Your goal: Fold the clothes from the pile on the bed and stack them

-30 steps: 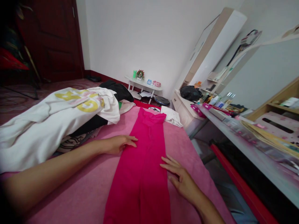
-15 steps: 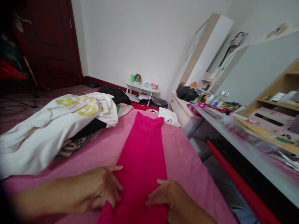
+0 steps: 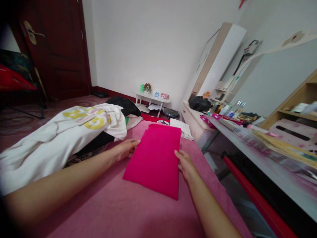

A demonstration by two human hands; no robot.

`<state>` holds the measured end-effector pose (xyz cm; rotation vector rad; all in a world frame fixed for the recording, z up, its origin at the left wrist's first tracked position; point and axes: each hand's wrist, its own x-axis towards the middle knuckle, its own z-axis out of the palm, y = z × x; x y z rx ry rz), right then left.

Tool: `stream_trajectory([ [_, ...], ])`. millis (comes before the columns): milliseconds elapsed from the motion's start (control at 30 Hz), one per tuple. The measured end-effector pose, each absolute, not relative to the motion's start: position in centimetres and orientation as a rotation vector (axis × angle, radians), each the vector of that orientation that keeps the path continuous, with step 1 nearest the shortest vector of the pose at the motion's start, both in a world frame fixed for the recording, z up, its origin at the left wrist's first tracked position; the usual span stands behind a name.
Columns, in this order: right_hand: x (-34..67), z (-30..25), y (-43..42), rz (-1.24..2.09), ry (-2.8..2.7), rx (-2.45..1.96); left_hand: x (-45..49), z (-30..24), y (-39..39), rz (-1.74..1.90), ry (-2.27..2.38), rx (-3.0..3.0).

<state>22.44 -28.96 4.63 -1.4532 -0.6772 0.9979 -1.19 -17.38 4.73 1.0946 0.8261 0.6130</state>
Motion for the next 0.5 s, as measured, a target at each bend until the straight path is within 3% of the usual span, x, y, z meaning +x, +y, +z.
stream_trajectory([
  [133,22.5,0.7,-30.4,0.997,-0.697,-1.415,-1.9,1.4,-18.2,0.594,0.812,1.172],
  [267,20.7,0.9,-33.4,0.922,-0.877,-1.393,-3.2,0.6,-21.2,0.650,0.698,1.500],
  [500,19.7,1.7,-37.6,1.252,-0.972,-1.394,-6.7,2.0,-24.8,0.355,0.443,1.740],
])
